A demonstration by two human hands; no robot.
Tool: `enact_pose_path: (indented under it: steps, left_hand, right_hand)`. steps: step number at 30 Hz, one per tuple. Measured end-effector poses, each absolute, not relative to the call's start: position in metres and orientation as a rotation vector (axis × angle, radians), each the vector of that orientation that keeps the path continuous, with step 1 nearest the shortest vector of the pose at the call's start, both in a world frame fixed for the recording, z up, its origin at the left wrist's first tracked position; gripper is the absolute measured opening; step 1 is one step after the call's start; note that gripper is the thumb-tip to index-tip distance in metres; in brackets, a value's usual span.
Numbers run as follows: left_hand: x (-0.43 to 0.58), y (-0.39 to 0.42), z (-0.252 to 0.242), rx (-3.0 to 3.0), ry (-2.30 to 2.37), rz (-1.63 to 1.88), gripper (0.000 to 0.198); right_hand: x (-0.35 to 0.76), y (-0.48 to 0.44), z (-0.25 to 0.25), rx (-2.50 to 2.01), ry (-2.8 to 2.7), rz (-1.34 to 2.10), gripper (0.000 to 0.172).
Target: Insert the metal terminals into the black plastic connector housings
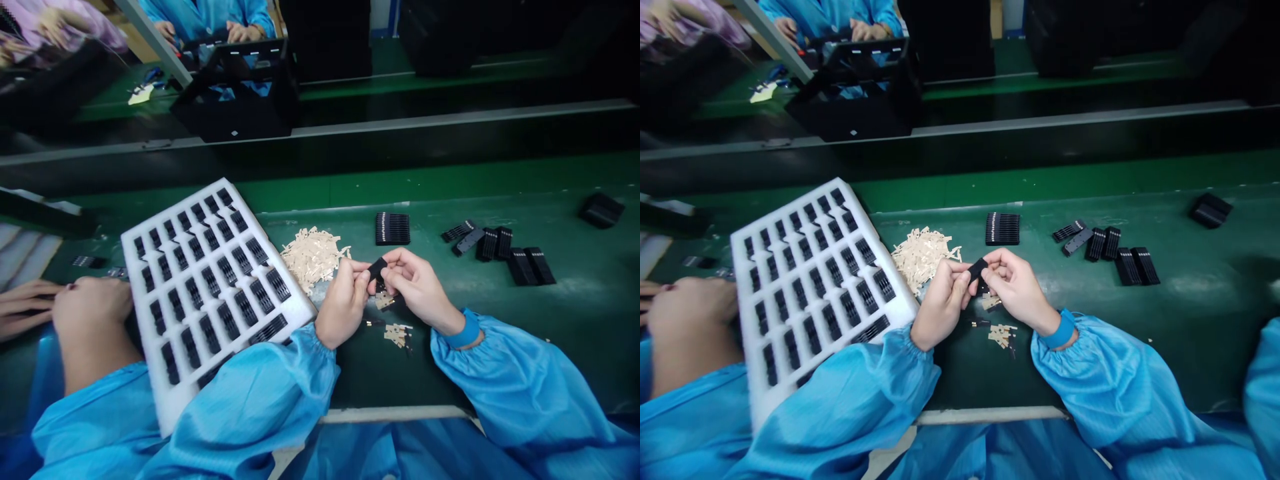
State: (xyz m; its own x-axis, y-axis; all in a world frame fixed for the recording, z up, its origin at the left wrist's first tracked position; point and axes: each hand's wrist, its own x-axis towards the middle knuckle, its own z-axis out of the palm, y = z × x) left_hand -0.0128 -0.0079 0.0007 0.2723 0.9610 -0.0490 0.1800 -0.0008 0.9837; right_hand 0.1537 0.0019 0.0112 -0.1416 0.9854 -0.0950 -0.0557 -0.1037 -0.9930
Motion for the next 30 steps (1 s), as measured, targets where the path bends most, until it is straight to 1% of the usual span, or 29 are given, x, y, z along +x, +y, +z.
enact_pose_path:
  steps: [3, 7, 11, 17, 19, 21, 23, 25, 26, 28, 30]
  left_hand:
    - [-0.013, -0.009, -0.001, 1.454, 1.155, 0.879, 0.02]
    - [-0.013, -0.007, -0.002, 1.438, 1.154, 0.877, 0.02]
    - [-0.014, -0.006, 0.0, 1.386, 1.138, 0.875, 0.021]
    - [-0.01, -0.003, 0.005, 1.248, 1.061, 0.819, 0.024]
    - [-0.009, -0.001, 0.006, 1.164, 1.089, 0.853, 0.027]
    - [-0.009, 0.002, 0.006, 1.115, 1.137, 0.896, 0.028]
    - [-0.009, 0.004, 0.007, 1.104, 1.152, 0.914, 0.028]
    - [-0.009, 0.003, 0.007, 1.118, 1.135, 0.905, 0.028]
    - [-0.01, 0.003, 0.007, 1.13, 1.124, 0.896, 0.028]
    - [-0.01, 0.001, 0.006, 1.154, 1.108, 0.879, 0.029]
    - [-0.009, 0.0, 0.006, 1.169, 1.102, 0.871, 0.028]
  right_hand:
    - [0.152, 0.002, 0.009, -1.148, -1.215, 1.425, 0.018]
    - [0.151, 0.002, 0.005, -1.133, -1.233, 1.47, 0.022]
    - [0.152, 0.001, 0.005, -1.125, -1.282, 1.431, 0.026]
    - [0.161, 0.007, 0.008, -1.165, -1.181, 1.54, 0.02]
    - [0.166, 0.012, 0.008, -1.166, -1.018, 1.417, 0.02]
    - [0.171, 0.017, 0.007, -1.144, -0.863, 1.264, 0.023]
    - [0.175, 0.02, 0.005, -1.209, -0.865, 1.197, 0.03]
    - [0.178, 0.023, 0.0, -1.343, -1.009, 1.071, 0.032]
    - [0.181, 0.025, -0.002, -1.41, -1.119, 0.943, 0.029]
    - [0.186, 0.029, -0.007, -1.491, -1.388, 0.581, 0.019]
    - [0.192, 0.035, -0.011, -1.499, -1.683, 0.301, 0.01]
